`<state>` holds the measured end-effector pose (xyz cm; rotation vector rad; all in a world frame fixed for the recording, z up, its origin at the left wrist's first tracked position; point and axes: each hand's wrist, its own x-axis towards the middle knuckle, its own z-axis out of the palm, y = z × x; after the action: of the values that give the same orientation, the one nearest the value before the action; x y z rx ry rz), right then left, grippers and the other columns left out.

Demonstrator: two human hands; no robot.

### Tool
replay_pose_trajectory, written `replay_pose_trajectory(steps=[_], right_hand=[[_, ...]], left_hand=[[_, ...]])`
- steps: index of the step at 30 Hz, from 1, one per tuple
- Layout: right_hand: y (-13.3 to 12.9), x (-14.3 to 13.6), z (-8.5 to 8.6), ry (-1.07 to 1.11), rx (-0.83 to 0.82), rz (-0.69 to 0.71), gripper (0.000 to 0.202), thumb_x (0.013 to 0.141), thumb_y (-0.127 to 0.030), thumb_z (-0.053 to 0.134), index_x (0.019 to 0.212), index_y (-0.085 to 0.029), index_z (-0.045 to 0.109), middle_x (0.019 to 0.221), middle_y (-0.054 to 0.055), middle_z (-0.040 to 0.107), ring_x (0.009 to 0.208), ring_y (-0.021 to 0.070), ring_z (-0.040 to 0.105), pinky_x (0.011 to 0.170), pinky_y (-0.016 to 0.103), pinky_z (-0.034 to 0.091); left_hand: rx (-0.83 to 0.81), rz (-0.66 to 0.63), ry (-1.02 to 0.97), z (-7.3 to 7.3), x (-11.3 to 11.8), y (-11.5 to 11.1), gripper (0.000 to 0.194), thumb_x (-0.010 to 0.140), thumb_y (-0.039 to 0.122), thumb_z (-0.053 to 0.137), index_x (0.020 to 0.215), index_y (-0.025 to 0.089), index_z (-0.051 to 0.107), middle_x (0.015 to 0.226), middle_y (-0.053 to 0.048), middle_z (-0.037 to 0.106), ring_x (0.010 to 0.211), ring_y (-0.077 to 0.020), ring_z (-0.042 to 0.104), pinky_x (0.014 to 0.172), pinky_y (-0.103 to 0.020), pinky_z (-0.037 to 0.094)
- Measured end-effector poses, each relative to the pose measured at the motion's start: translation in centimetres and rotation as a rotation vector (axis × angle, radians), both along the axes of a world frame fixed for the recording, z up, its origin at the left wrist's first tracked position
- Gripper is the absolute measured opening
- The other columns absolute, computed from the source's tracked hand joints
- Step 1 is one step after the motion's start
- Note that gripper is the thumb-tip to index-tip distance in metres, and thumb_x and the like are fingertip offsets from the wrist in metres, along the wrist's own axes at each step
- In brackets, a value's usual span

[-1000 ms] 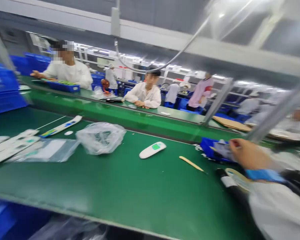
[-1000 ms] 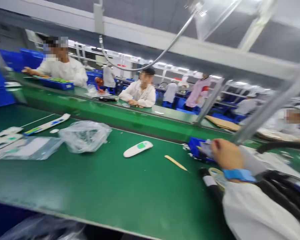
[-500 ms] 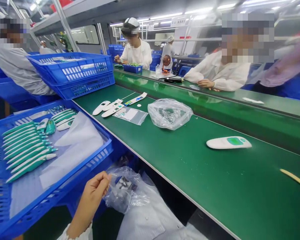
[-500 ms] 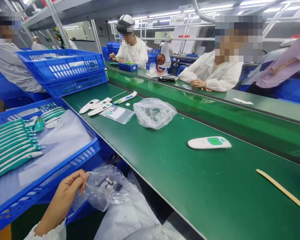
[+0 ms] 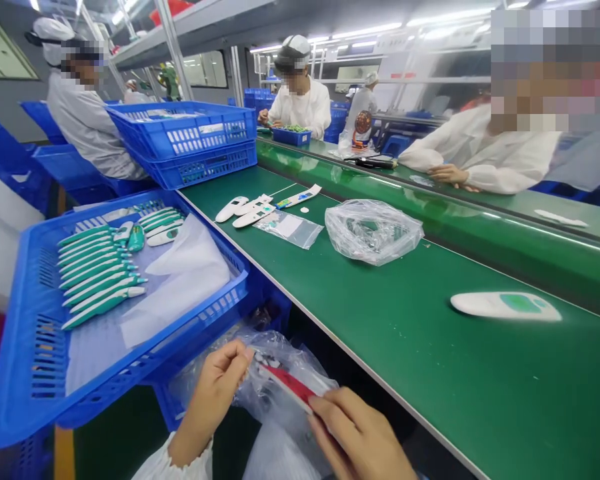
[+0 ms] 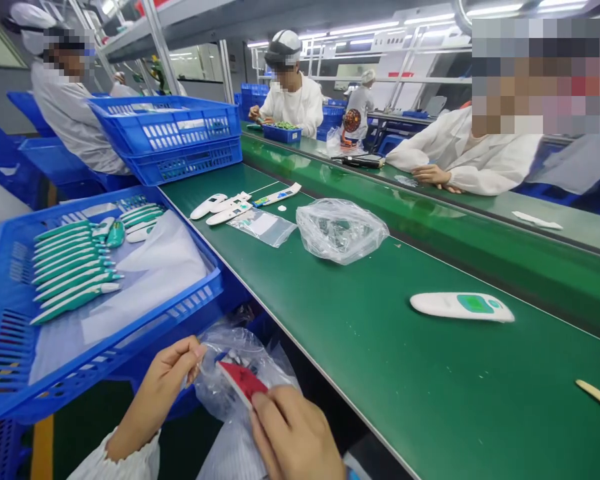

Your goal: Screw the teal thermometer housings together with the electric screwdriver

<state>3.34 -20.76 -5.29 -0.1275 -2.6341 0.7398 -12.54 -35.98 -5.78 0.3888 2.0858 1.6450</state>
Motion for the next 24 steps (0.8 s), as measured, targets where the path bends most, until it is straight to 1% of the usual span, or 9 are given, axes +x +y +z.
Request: replay_pose_trajectory(steps=[3, 6, 10, 12, 16, 17, 19, 21, 24], right_hand=[[-1.4, -4.3, -2.2, -0.136, -0.019, 0.162, 0.024, 0.09, -0.02, 0.04, 0.101, -0.018, 0.062, 0.085, 0.01, 0.06, 0.073, 0.023, 0.06, 0.061, 0.032, 0.048], [-1.9, -7.1, -3.5, -0.236, -0.129, 0.316, 0.029, 0.086, -0.011, 0.045, 0.108, -0.02, 0.06, 0.097, 0.01, 0.06, 0.084, 0.0236, 0.059, 0.072, 0.034, 0.049], [-2.0, -9.1, -4.1, -0.312, -0.24, 0.452, 0.056, 0.067, 0.007, 0.048, 0.111, -0.025, 0.06, 0.118, 0.005, 0.056, 0.108, 0.0241, 0.053, 0.089, 0.033, 0.045], [-1.9, -9.3, -3.9, -0.361, -0.292, 0.451, 0.057, 0.066, 0.008, 0.046, 0.112, -0.022, 0.06, 0.119, 0.009, 0.055, 0.11, 0.0269, 0.051, 0.091, 0.038, 0.043], [-1.6, -8.8, -3.3, -0.41, -0.407, 0.446, 0.035, 0.088, -0.021, 0.043, 0.121, -0.019, 0.053, 0.113, 0.011, 0.059, 0.103, 0.0237, 0.056, 0.088, 0.036, 0.044], [-1.7, -8.6, -3.1, -0.423, -0.441, 0.456, 0.036, 0.089, -0.031, 0.046, 0.123, -0.02, 0.052, 0.11, 0.01, 0.061, 0.099, 0.0231, 0.058, 0.085, 0.034, 0.046], [-2.3, -8.2, -3.1, -0.452, -0.52, 0.47, 0.044, 0.078, -0.04, 0.062, 0.117, -0.021, 0.056, 0.097, 0.007, 0.065, 0.087, 0.0234, 0.06, 0.077, 0.031, 0.046], [-3.4, -8.1, -3.3, -0.465, -0.606, 0.465, 0.033, 0.069, -0.032, 0.07, 0.1, -0.022, 0.065, 0.077, 0.003, 0.065, 0.073, 0.0207, 0.059, 0.07, 0.028, 0.043], [-5.4, -8.5, -3.9, -0.448, -0.741, 0.427, 0.01, 0.071, -0.015, 0.06, 0.077, -0.021, 0.064, 0.063, -0.002, 0.057, 0.062, 0.0136, 0.053, 0.061, 0.022, 0.038]], left_hand=[[0.021, -0.02, 0.037, 0.0, 0.2, -0.6, 0.033, 0.077, 0.038, 0.049, 0.052, 0.02, 0.039, 0.049, 0.006, 0.035, 0.048, -0.0097, 0.032, 0.047, -0.022, 0.028], [0.031, -0.037, 0.058, 0.1, 0.3, -1.1, 0.032, 0.078, 0.036, 0.049, 0.051, 0.02, 0.039, 0.05, 0.005, 0.036, 0.049, -0.01, 0.033, 0.049, -0.022, 0.029], [0.04, -0.036, 0.037, 0.4, 0.2, -2.1, 0.033, 0.078, 0.036, 0.049, 0.05, 0.019, 0.04, 0.05, 0.005, 0.037, 0.049, -0.01, 0.034, 0.049, -0.022, 0.029], [0.039, 0.0, 0.01, 0.3, -0.1, -2.7, 0.034, 0.078, 0.037, 0.05, 0.05, 0.019, 0.04, 0.049, 0.005, 0.037, 0.048, -0.0099, 0.034, 0.049, -0.022, 0.029], [0.044, 0.134, -0.051, -0.5, -0.8, -4.5, 0.035, 0.078, 0.039, 0.051, 0.05, 0.019, 0.042, 0.049, 0.005, 0.04, 0.048, -0.0101, 0.035, 0.049, -0.022, 0.03], [0.054, 0.173, -0.077, -0.8, -1.0, -5.0, 0.035, 0.078, 0.04, 0.052, 0.051, 0.019, 0.042, 0.048, 0.005, 0.041, 0.048, -0.0101, 0.035, 0.048, -0.021, 0.031], [0.088, 0.248, -0.139, -1.3, -1.4, -5.6, 0.035, 0.076, 0.041, 0.054, 0.051, 0.019, 0.044, 0.047, 0.006, 0.042, 0.046, -0.01, 0.036, 0.047, -0.021, 0.032], [0.123, 0.304, -0.193, -1.9, -1.6, -6.0, 0.034, 0.074, 0.041, 0.058, 0.051, 0.019, 0.044, 0.046, 0.006, 0.042, 0.046, -0.0095, 0.036, 0.046, -0.02, 0.033], [0.152, 0.348, -0.222, -3.0, -1.4, -5.9, 0.032, 0.074, 0.043, 0.06, 0.056, 0.019, 0.048, 0.051, 0.006, 0.046, 0.05, -0.0094, 0.041, 0.05, -0.018, 0.038]])
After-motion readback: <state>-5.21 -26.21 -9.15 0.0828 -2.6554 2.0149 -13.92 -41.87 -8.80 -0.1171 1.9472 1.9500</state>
